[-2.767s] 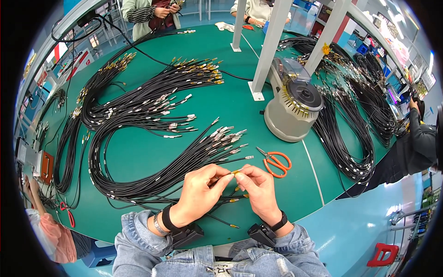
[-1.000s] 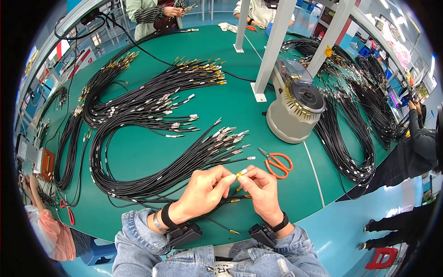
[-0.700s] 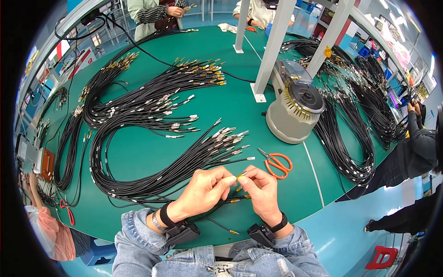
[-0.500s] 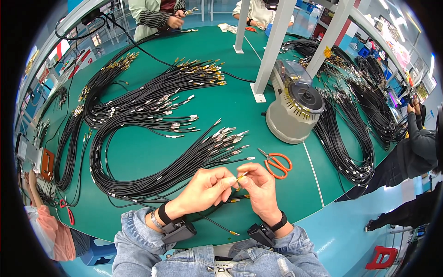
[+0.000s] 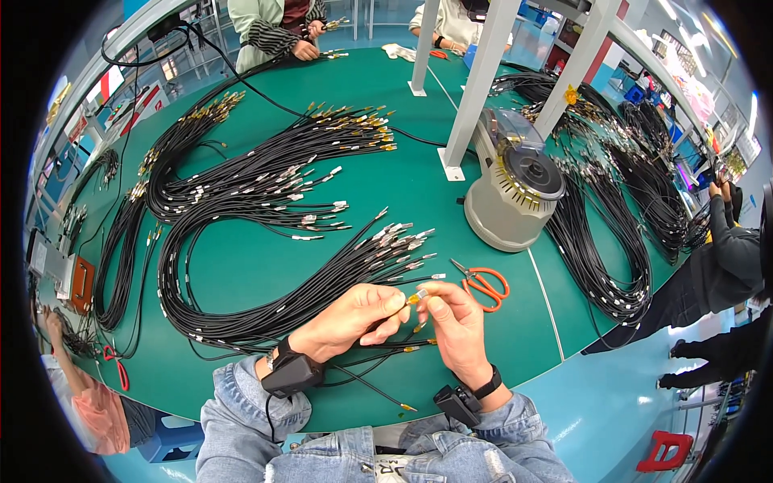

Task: The person spreads out a bundle of cables on a table, picks up a single cable, and applies a small yellow piece of tape to its connector. They then use shears to trim the excess tape from the connector and set the cable back down.

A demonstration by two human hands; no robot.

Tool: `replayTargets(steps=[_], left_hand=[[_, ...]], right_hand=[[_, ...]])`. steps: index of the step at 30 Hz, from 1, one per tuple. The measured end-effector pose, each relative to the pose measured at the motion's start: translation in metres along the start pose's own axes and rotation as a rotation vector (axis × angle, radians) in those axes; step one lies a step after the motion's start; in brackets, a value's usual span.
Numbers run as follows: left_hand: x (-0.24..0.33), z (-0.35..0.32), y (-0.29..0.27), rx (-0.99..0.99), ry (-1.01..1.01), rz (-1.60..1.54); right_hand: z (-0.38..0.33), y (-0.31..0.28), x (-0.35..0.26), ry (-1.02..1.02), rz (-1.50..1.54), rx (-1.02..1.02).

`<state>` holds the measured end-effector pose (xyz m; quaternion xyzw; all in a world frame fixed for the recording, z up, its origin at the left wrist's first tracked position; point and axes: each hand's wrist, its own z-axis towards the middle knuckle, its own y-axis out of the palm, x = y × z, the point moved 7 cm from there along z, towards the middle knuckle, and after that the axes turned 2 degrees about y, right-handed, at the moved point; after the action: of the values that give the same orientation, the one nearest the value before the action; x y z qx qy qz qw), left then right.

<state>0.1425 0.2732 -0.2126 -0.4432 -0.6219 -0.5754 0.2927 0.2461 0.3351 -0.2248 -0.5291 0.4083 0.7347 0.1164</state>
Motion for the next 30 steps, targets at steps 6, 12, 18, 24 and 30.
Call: replayTargets(steps=[6,12,18,24,30], left_hand=[[-0.001,0.003,0.009,-0.013,0.021,0.175],[0.001,0.003,0.008,0.097,0.03,0.137],[-0.002,0.001,0.009,0.107,0.013,0.137],[-0.007,0.002,0.004,0.025,-0.043,0.038],[-0.005,0.0,0.004,-0.015,-0.073,0.086]], right_hand=[[0.0,-0.009,-0.007,-0.102,-0.079,0.027],[0.0,-0.004,-0.009,-0.161,-0.154,-0.023],[0.001,-0.001,-0.013,-0.216,-0.2,-0.036],[-0.002,0.002,-0.012,-0.168,-0.136,-0.052],[-0.003,0.0,-0.01,-0.137,-0.072,-0.039]])
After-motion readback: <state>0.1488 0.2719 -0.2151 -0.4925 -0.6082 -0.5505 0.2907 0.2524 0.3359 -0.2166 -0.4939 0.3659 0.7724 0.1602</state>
